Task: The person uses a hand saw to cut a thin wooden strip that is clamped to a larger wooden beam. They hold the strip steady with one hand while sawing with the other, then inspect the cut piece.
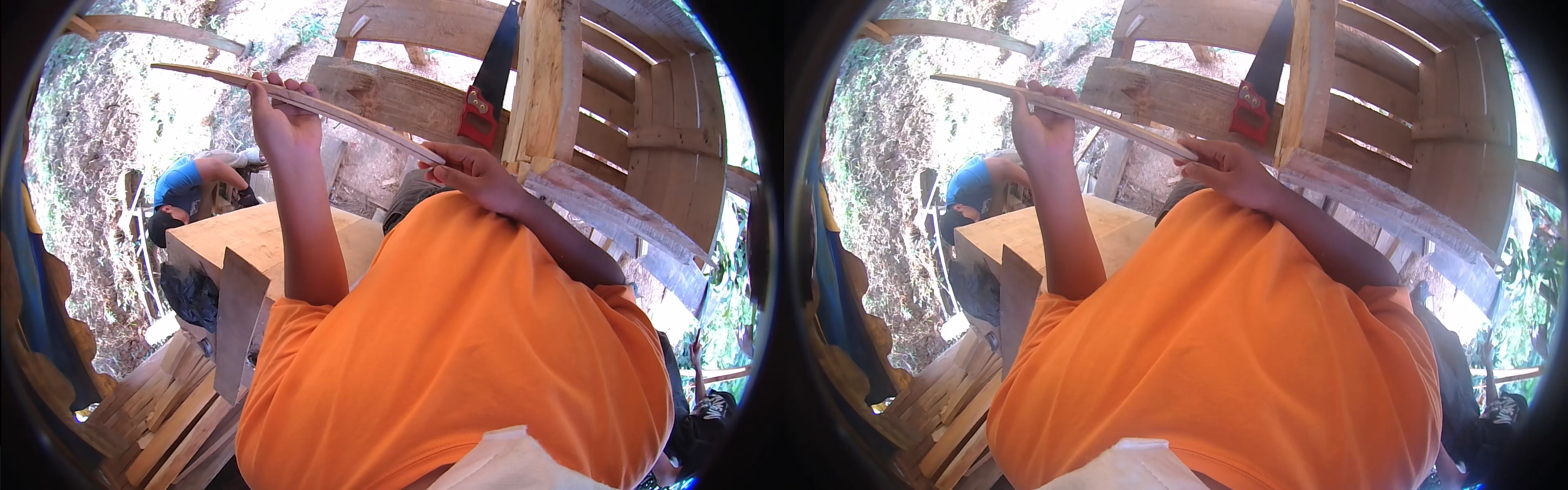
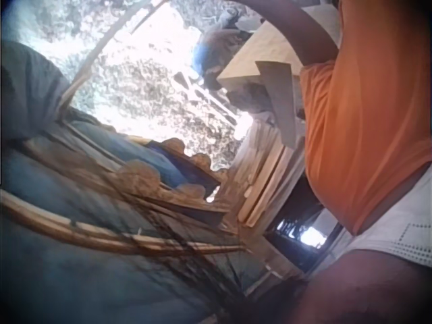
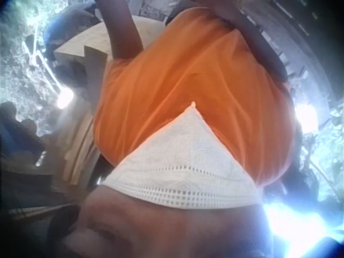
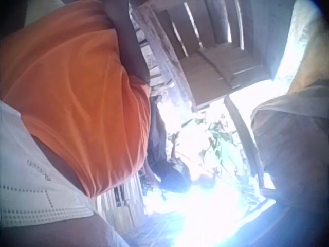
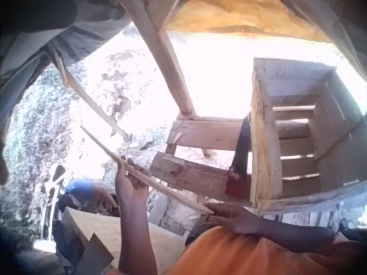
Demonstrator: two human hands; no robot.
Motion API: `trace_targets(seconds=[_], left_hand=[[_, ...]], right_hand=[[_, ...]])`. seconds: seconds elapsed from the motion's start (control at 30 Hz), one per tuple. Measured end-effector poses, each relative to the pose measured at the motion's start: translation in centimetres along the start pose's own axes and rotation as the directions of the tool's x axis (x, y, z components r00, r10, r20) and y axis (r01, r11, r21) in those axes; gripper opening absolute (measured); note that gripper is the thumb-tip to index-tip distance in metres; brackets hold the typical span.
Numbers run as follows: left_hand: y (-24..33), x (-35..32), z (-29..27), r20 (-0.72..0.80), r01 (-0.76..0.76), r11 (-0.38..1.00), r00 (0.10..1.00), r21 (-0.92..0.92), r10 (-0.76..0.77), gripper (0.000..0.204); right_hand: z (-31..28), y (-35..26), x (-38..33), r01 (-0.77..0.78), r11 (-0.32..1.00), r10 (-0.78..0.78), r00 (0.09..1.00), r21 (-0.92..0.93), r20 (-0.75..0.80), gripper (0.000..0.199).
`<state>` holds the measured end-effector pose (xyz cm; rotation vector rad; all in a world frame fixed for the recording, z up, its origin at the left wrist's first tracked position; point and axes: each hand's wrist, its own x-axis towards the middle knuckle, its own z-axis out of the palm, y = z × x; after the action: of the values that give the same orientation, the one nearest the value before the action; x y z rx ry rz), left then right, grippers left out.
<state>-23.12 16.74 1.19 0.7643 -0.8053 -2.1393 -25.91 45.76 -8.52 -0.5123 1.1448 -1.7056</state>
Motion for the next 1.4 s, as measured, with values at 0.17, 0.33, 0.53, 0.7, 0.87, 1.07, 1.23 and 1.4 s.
trace_targets(seconds=[0.17, 0.33, 0.53, 0.7, 0.87, 1.07, 1.23, 1.4], left_hand=[[-1.0, -0.9, 0.8, 0.013, -0.037, 0.999, 0.999, -0.017, 0.038, 0.027], [-1.4, -0.5, 1.3, 0.052, -0.015, 1.000, 0.999, -0.018, 0.016, 0.034], [-1.7, -0.4, 1.7, 0.120, -0.003, 1.000, 0.993, -0.014, 0.004, 0.042], [-1.5, -0.8, 1.9, 0.131, 0.006, 1.000, 0.991, -0.030, -0.002, 0.041], [-1.7, -2.0, 2.4, 0.126, -0.091, 0.991, 0.989, 0.098, 0.078, 0.043], [-1.7, -3.2, 3.1, 0.087, -0.296, 0.929, 0.955, 0.224, 0.283, 0.038], [-2.0, -3.4, 3.5, 0.113, -0.355, 0.918, 0.934, 0.179, 0.339, 0.035], [-2.5, -3.6, 4.2, 0.153, -0.348, 0.929, 0.932, 0.125, 0.328, 0.032]], right_hand=[[-0.4, -0.3, -0.1, -0.044, 0.995, 0.040, 0.998, -0.086, -0.041, 0.047], [-0.4, -0.6, -0.2, -0.059, 0.992, 0.054, 0.997, -0.109, -0.050, 0.044], [-0.3, -0.7, 0.1, -0.060, 0.994, 0.054, 0.996, -0.094, -0.064, 0.043], [-0.4, -1.2, 0.2, -0.104, 0.977, 0.097, 0.994, -0.184, -0.046, 0.044], [-0.1, -0.4, 0.1, -0.139, 0.978, 0.123, 0.986, -0.154, -0.110, 0.046], [-0.1, -0.1, 0.3, -0.105, 0.969, 0.093, 0.994, -0.225, -0.064, 0.046], [0.0, 0.4, 0.4, -0.094, 0.960, 0.087, 0.996, -0.262, -0.035, 0.043], [0.0, 1.2, 0.2, -0.034, 0.967, 0.027, 0.999, -0.252, -0.034, 0.038]])
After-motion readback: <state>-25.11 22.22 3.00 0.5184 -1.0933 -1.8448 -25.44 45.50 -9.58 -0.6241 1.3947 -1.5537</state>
